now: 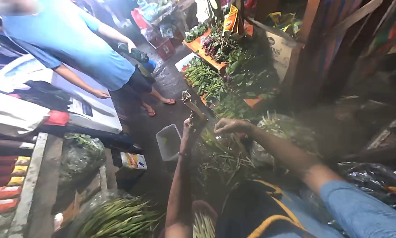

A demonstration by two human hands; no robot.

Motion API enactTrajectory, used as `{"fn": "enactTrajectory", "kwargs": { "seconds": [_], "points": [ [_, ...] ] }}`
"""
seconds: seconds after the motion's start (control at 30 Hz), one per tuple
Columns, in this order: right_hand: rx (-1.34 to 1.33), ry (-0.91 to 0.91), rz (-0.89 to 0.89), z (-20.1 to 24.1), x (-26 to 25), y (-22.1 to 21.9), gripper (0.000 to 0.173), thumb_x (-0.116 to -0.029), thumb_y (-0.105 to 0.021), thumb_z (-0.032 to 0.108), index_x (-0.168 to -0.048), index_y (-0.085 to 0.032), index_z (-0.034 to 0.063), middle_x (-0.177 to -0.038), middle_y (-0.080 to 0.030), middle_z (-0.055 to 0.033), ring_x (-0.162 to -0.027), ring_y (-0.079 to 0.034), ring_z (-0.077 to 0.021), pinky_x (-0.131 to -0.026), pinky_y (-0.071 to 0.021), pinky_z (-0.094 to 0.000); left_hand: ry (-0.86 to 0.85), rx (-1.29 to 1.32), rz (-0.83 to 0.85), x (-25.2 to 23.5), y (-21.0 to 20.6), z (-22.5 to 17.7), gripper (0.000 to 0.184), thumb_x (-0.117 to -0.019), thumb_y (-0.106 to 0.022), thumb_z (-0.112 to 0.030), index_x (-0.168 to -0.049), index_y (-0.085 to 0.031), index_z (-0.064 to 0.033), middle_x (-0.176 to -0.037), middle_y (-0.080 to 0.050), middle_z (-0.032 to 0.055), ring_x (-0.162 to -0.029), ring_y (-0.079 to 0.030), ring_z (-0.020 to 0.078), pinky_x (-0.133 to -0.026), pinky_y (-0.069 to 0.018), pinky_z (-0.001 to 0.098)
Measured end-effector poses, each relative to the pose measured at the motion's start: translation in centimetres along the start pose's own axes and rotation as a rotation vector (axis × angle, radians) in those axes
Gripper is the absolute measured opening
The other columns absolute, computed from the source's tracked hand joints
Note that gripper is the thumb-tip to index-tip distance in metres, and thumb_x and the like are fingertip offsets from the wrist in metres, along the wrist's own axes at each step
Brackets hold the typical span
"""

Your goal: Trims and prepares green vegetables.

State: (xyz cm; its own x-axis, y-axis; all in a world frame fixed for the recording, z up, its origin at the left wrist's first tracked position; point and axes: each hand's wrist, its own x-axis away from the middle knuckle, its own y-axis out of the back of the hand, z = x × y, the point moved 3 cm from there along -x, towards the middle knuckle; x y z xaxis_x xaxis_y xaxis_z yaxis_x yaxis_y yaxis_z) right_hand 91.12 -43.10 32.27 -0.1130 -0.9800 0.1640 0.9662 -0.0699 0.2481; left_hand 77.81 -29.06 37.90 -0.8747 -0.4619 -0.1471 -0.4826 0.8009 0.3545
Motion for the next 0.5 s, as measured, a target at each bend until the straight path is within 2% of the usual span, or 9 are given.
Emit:
{"fn": "enactTrajectory", "kwargs": {
  "seconds": [0.03,0.1,0.2,0.3,0.4,0.5],
  "points": [
    [-0.004,-0.005,-0.007,-0.2,0.1,0.1,0.019,-0.1001,-0.062,0.013,-0.103,-0.071,-0.0037,-0.084,-0.066,-0.0014,-0.068,-0.051,-0.0002,-0.064,-0.0425,-0.0216,-0.011,-0.025,0.004,-0.1,-0.4,-0.1,0.022,-0.093,-0.07,-0.007,-0.114,-0.067,-0.0018,-0.092,-0.069,0.0022,-0.074,-0.062,0.0057,-0.07,-0.0546,0.025],
    [-0.072,-0.006,-0.056,-0.7,0.3,0.1,0.015,-0.0984,-0.063,0.01,-0.099,-0.071,-0.0022,-0.081,-0.065,0.0012,-0.067,-0.051,0.0011,-0.064,-0.0429,-0.0203,-0.02,-0.081,0.014,-0.2,-1.0,-0.1,0.023,-0.0931,-0.071,-0.008,-0.114,-0.068,-0.0001,-0.094,-0.071,0.0043,-0.076,-0.064,0.0067,-0.073,-0.0556,0.0268],
    [-0.21,-0.035,-0.163,-0.4,1.1,0.1,0.011,-0.0976,-0.063,0.008,-0.092,-0.07,0.0008,-0.072,-0.06,0.0063,-0.057,-0.046,0.0031,-0.055,-0.0388,-0.0161,-0.038,-0.116,0.013,-0.4,-1.3,0.4,0.022,-0.0939,-0.069,-0.007,-0.114,-0.068,0.001,-0.096,-0.071,0.006,-0.079,-0.065,0.0082,-0.076,-0.0558,0.0282],
    [-0.286,-0.033,-0.217,0.0,1.8,0.1,0.012,-0.0971,-0.063,0.008,-0.089,-0.07,0.0024,-0.067,-0.058,0.0077,-0.053,-0.045,0.0037,-0.052,-0.0383,-0.0149,0.003,-0.101,0.013,-0.5,-1.4,1.0,0.021,-0.0949,-0.068,-0.007,-0.115,-0.068,0.0004,-0.097,-0.071,0.0065,-0.08,-0.065,0.0099,-0.077,-0.056,0.0304],
    [-0.35,0.017,-0.269,0.6,2.4,0.2,0.014,-0.0993,-0.058,0.006,-0.091,-0.068,0.0011,-0.067,-0.057,0.0067,-0.054,-0.046,0.0027,-0.053,-0.0401,-0.0154,0.017,-0.073,0.0,-0.5,-1.9,1.0,0.019,-0.093,-0.069,-0.005,-0.112,-0.068,-0.0001,-0.094,-0.07,0.0052,-0.08,-0.065,0.0089,-0.077,-0.0559,0.0299],
    [-0.478,0.111,-0.326,1.5,2.9,0.7,0.015,-0.0999,-0.056,0.01,-0.091,-0.067,0.0053,-0.064,-0.057,0.0068,-0.05,-0.047,0.0017,-0.047,-0.0411,-0.0161,-0.011,-0.064,0.004,-0.2,-2.8,1.0,0.018,-0.0913,-0.07,-0.004,-0.109,-0.069,0.0001,-0.091,-0.07,0.0031,-0.079,-0.064,0.006,-0.076,-0.0554,0.0269]
  ]
}}
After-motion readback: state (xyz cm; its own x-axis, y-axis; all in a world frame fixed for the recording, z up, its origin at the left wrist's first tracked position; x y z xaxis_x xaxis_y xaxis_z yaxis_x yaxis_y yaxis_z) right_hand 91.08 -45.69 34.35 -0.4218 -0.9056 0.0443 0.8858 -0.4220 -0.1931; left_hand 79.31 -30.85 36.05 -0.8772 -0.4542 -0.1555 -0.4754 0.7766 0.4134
